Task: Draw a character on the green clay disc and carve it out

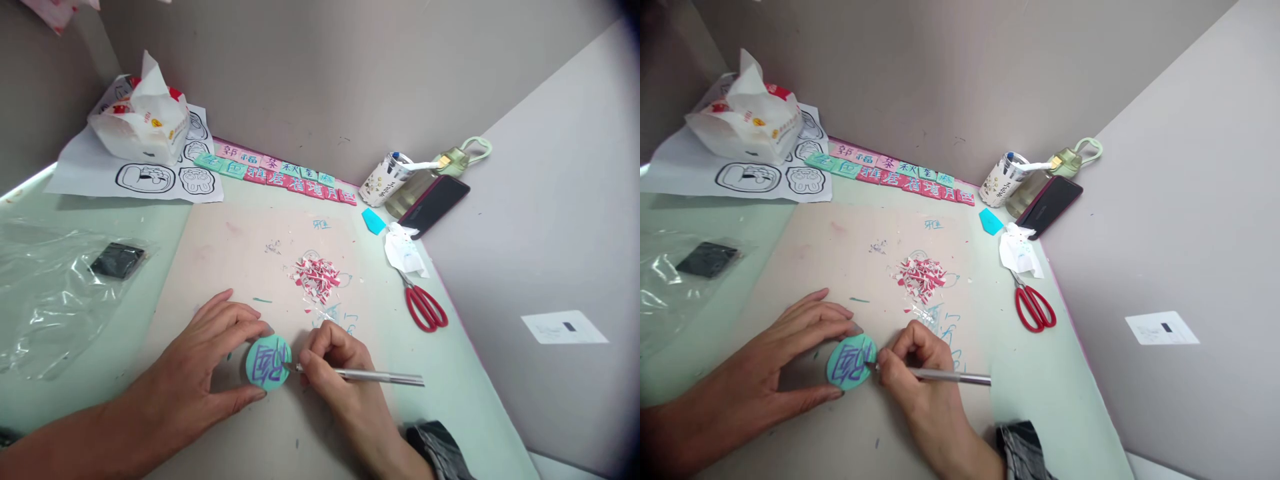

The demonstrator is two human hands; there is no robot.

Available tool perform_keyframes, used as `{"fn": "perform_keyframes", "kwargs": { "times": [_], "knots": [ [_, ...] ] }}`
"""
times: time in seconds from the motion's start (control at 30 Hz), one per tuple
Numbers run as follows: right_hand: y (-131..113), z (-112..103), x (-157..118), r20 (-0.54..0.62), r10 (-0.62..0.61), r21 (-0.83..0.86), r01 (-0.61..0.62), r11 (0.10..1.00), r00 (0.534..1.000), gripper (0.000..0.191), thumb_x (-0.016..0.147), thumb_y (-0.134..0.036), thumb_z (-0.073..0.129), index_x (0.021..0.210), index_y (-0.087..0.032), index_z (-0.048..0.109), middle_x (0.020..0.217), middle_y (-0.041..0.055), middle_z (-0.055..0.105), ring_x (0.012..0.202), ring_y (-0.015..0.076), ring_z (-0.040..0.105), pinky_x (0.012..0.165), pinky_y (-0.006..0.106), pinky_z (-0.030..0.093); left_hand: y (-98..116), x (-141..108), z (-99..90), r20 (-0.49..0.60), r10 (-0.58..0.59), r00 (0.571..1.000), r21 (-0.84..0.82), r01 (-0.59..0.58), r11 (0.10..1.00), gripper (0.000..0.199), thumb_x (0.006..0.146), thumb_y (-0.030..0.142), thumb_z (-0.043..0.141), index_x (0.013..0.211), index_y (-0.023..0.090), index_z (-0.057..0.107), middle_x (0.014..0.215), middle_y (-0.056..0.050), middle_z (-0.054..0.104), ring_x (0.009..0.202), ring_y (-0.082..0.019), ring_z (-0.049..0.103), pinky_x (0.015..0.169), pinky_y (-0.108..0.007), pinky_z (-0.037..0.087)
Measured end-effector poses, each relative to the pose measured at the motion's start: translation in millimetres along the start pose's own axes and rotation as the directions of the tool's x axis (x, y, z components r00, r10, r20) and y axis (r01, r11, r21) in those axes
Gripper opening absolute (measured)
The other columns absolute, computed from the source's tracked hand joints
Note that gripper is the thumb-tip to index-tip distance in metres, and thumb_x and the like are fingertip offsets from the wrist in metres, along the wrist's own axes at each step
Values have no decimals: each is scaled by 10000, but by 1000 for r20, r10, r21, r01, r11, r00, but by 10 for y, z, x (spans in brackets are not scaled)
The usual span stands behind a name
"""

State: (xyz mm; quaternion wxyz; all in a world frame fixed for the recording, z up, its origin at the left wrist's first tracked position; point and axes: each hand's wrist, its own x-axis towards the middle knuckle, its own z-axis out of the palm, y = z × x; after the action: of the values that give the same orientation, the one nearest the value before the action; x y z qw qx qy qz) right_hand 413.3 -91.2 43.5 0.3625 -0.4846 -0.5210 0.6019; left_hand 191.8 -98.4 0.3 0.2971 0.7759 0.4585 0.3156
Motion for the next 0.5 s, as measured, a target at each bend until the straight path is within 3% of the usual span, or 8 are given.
{"fn": "perform_keyframes", "kwargs": {
  "times": [0.1, 0.17, 0.33, 0.5],
  "knots": [
    [3, 1, 9, -2, 1, 80, -1, 997, 1000, 326, 900, -374, 702, 697, -219, 499, 644, -29, 575, 622, 128, 453, 616, 269, 353, 14, -11, -30, 50, -114, 992, -107, 118, 987, 421, 830, 298, 725, 1228, 342, 595, 1216, 12, 637, 1189, -239, 585, 1095, -392, 443],
    [17, 13, 15, 5, -12, 137, 11, 990, 1000, 339, 904, -389, 710, 703, -221, 495, 639, -32, 576, 622, 129, 455, 625, 271, 357, 27, -14, -39, 98, -162, 982, -216, 180, 960, 414, 833, 287, 727, 1225, 332, 600, 1196, 2, 629, 1113, -223, 627, 963, -326, 531],
    [46, 44, 11, 16, -24, 223, 20, 975, 1000, 353, 905, -404, 720, 712, -225, 486, 646, -35, 567, 636, 134, 450, 651, 279, 364, 117, 22, -50, 173, -274, 946, -507, 324, 799, 367, 784, 229, 737, 1129, 282, 622, 1100, 1, 631, 1045, -217, 691, 946, -324, 552],
    [59, 42, 0, 13, -17, 228, 13, 974, 1000, 372, 879, -429, 746, 702, -226, 490, 638, -28, 566, 639, 143, 459, 645, 288, 354, 192, 68, -104, 339, -328, 882, -640, 472, 606, 349, 781, 282, 769, 1057, 263, 556, 980, 7, 721, 995, -216, 711, 833, -309, 544]
  ]
}}
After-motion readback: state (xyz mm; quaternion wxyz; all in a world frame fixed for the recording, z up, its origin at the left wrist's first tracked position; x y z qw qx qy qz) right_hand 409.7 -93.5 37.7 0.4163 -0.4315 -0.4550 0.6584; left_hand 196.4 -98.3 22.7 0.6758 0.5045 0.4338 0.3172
